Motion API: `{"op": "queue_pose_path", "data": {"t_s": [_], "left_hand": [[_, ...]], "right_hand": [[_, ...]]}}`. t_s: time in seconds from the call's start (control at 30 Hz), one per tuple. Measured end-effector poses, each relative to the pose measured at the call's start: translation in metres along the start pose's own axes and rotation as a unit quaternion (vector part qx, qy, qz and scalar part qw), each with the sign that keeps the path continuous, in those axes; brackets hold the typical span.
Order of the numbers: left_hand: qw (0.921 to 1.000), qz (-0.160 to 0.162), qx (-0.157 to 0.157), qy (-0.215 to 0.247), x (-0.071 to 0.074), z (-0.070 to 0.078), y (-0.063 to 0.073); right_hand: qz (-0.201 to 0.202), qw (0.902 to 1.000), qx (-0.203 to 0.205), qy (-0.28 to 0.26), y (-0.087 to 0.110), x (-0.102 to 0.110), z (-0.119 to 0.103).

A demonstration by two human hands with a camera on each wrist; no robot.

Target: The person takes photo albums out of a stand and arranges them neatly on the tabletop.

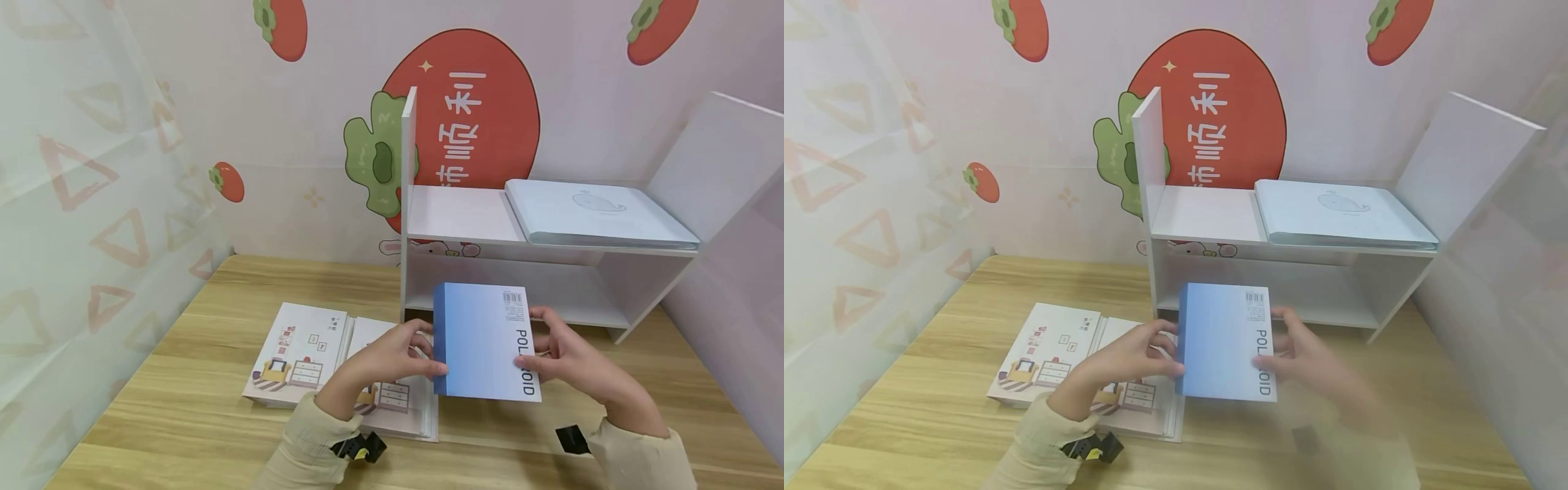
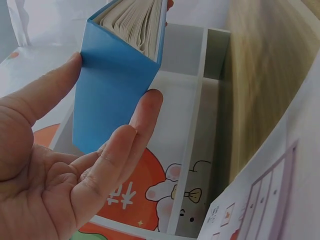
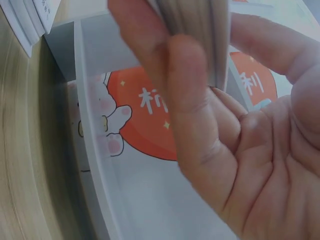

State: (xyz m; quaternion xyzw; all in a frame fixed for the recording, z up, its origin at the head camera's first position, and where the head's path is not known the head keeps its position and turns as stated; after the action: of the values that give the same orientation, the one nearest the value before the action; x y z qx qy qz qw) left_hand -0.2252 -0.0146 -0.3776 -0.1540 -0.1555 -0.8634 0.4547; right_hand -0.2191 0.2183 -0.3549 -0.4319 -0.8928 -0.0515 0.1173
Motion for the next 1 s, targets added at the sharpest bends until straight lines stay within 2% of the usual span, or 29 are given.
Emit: {"op": "queue_pose_path", "data": {"t_s": [0.17,0.37,0.57,0.8,1.0], "left_hand": [[0.9997,-0.014,0.010,0.015,-0.005,-0.003,-0.003],[0.9992,-0.023,0.025,0.019,-0.010,-0.007,-0.006],[0.9990,-0.030,0.032,0.001,-0.015,-0.011,-0.008],[0.9985,-0.034,0.041,-0.010,-0.020,-0.019,-0.012],[0.9968,-0.034,0.066,-0.028,-0.026,-0.026,-0.014]], "right_hand": [[-0.017,0.9998,-0.006,0.000,-0.001,-0.001,0.005],[-0.030,0.9988,-0.038,-0.005,-0.002,0.000,0.018],[-0.045,0.9963,-0.069,-0.022,-0.003,-0.003,0.028],[-0.049,0.9947,-0.090,-0.007,-0.007,-0.005,0.037],[-0.051,0.9917,-0.118,-0.007,-0.007,-0.008,0.042]]}}
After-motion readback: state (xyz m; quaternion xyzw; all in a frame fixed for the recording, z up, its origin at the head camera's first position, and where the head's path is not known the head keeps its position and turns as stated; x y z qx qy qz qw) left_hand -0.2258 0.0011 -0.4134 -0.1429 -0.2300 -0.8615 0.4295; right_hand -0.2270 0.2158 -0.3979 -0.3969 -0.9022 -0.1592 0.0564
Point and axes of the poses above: each hand's wrist, its own y-axis away from the middle knuckle, its own x-axis out of the back of the hand, z = x × y, the point moved 7 cm from there along -y, towards the middle knuckle, and after that the axes turned 1 degree about -y, right-handed, at the moved point
